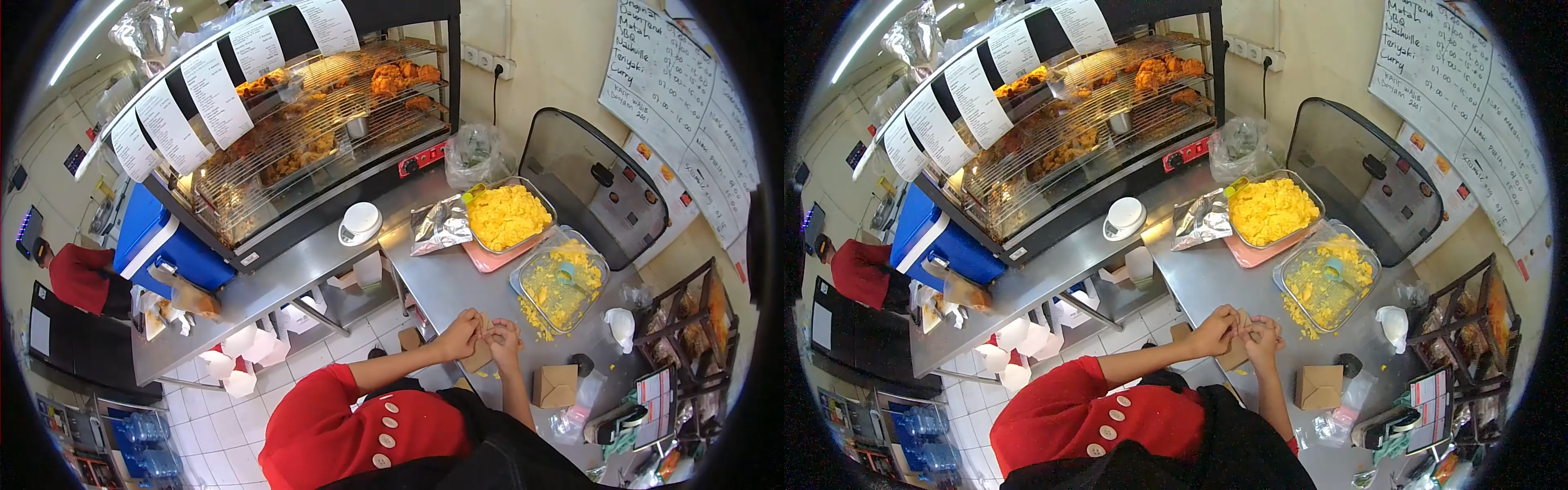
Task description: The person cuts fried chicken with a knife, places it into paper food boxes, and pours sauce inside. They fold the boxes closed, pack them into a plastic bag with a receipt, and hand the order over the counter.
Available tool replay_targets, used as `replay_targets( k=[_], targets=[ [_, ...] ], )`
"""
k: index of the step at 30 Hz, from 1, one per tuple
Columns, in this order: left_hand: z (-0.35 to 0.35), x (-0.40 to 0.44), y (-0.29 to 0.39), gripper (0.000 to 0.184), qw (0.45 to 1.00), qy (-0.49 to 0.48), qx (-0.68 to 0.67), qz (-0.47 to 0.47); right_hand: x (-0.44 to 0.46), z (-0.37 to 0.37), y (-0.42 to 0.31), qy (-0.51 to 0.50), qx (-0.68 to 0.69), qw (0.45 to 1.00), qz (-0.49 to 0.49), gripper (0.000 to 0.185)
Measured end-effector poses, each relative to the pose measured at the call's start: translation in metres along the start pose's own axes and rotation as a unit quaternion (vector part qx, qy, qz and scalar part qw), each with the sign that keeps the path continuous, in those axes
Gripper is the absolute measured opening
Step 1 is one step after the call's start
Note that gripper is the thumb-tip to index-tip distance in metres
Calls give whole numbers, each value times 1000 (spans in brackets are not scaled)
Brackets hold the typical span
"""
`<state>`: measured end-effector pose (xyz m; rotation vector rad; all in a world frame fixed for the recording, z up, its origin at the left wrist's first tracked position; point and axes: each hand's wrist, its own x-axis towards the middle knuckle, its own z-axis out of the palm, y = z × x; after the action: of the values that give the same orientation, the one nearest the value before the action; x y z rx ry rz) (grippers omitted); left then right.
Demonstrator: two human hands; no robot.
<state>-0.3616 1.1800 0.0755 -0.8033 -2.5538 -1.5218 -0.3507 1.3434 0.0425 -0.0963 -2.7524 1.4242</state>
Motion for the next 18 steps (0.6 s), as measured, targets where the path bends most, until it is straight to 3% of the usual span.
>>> replay_targets(
  k=[4,7,10,13,16,18],
  targets=[
    [-1,-9,18,10,996,59,28,62,7,-1,10,-41,5,999,28,13],
    [1,-12,13,11,994,50,51,77,16,2,23,-75,24,997,24,14],
    [-2,-8,6,16,999,24,42,14,19,-3,16,-129,115,982,79,12],
    [-2,-9,2,28,989,68,126,28,19,-9,12,-155,111,979,69,18],
    [10,-6,-17,36,992,62,-27,-103,2,-11,-8,34,-27,991,-124,45],
    [18,-4,-31,39,977,72,-130,-152,-24,-24,-56,-22,-129,975,-182,68]
  ],
)
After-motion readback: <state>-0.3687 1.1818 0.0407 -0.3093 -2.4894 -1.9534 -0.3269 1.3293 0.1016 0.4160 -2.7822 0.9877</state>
